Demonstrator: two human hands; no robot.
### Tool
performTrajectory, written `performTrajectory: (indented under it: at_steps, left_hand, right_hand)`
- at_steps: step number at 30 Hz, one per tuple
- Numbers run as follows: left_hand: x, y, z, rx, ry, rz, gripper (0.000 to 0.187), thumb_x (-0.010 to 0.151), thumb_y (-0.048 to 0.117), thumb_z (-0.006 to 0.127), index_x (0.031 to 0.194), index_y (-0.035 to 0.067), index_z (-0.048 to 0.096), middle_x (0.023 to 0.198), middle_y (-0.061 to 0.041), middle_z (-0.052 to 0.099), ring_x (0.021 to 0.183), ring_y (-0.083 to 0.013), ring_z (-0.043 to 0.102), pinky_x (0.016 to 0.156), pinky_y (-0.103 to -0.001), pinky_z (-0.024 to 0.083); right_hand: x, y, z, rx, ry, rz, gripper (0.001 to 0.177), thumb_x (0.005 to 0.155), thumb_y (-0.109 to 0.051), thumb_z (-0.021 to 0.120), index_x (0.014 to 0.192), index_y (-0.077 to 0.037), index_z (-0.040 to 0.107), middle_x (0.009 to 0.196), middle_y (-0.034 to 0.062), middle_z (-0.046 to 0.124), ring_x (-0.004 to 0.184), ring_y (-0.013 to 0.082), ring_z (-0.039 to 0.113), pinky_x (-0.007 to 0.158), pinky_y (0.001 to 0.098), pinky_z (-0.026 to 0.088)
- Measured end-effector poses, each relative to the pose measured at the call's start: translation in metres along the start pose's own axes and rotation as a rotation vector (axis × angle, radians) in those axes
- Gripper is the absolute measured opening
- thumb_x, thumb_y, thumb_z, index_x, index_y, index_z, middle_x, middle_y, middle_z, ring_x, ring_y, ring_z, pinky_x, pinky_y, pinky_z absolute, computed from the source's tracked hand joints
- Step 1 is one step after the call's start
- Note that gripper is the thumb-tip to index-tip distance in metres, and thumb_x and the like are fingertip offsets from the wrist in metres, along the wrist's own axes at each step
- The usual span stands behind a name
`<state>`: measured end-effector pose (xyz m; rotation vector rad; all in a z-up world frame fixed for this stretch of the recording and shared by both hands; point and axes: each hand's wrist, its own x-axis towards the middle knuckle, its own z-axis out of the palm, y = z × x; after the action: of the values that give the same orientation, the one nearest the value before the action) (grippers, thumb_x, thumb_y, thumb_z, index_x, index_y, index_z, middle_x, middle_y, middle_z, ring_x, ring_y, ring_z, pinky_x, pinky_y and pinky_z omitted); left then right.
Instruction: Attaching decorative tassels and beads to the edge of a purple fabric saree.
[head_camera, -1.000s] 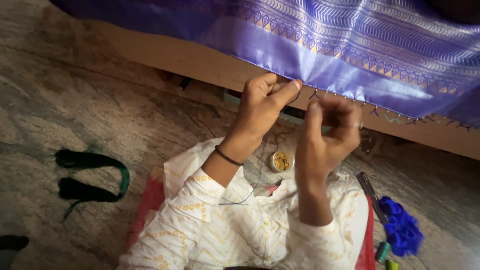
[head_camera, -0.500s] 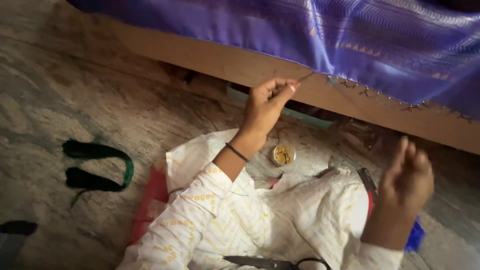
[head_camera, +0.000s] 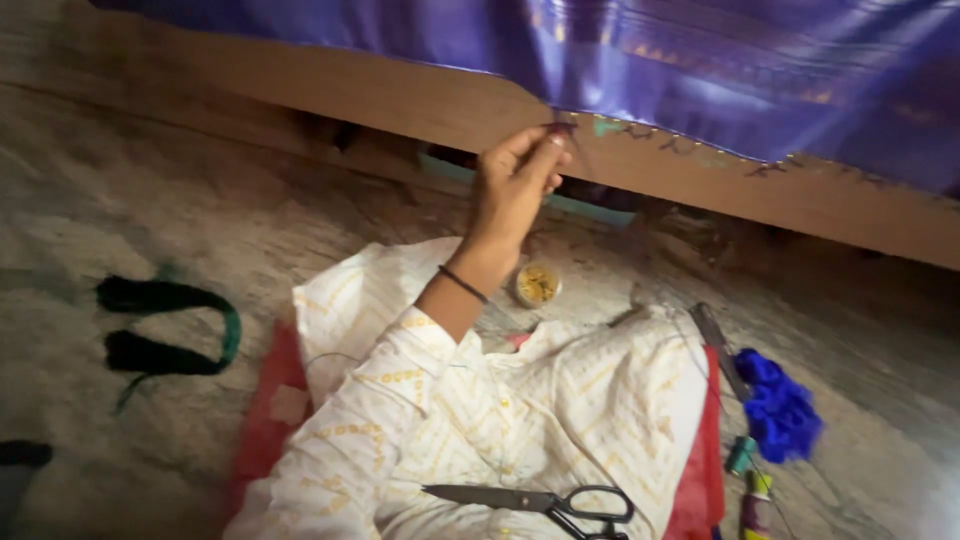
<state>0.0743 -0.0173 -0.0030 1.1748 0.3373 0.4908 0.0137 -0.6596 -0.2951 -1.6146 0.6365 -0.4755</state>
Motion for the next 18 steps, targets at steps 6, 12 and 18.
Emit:
performTrajectory:
  at_steps: [6,12,18]
  left_hand:
    - [-0.015,0.018,0.001,0.153,0.025,0.139,0.023,0.101,0.02,0.065,0.11,0.003,0.077,0.087,0.0,0.072,0.073,-0.0052,0.059,0.067,-0.022,0.051]
    - [-0.028,0.043,0.0,0.394,0.067,0.274,0.022,0.1,0.02,0.065,0.111,0.005,0.079,0.088,-0.002,0.078,0.079,-0.0041,0.066,0.073,-0.022,0.053]
    - [-0.023,0.033,-0.01,0.348,0.054,0.258,0.023,0.1,0.019,0.065,0.111,0.004,0.079,0.089,0.002,0.075,0.076,-0.0038,0.06,0.068,-0.021,0.05]
  right_hand:
    - [-0.064,-0.101,0.238,-0.11,-0.256,-0.135,0.018,0.098,-0.012,0.079,0.113,-0.004,0.073,0.109,0.008,0.074,0.094,0.0141,0.067,0.081,0.0276,0.055]
    - [-0.247,-0.317,0.385,0.377,-1.169,0.007,0.007,0.103,-0.009,0.061,0.108,-0.006,0.064,0.115,0.0039,0.066,0.103,0.0128,0.064,0.085,0.0312,0.056]
    - [-0.243,-0.358,0.366,0.342,-1.146,0.111,0.006,0.105,-0.01,0.055,0.106,-0.01,0.061,0.082,0.0004,0.056,0.067,0.0093,0.052,0.054,0.0221,0.043]
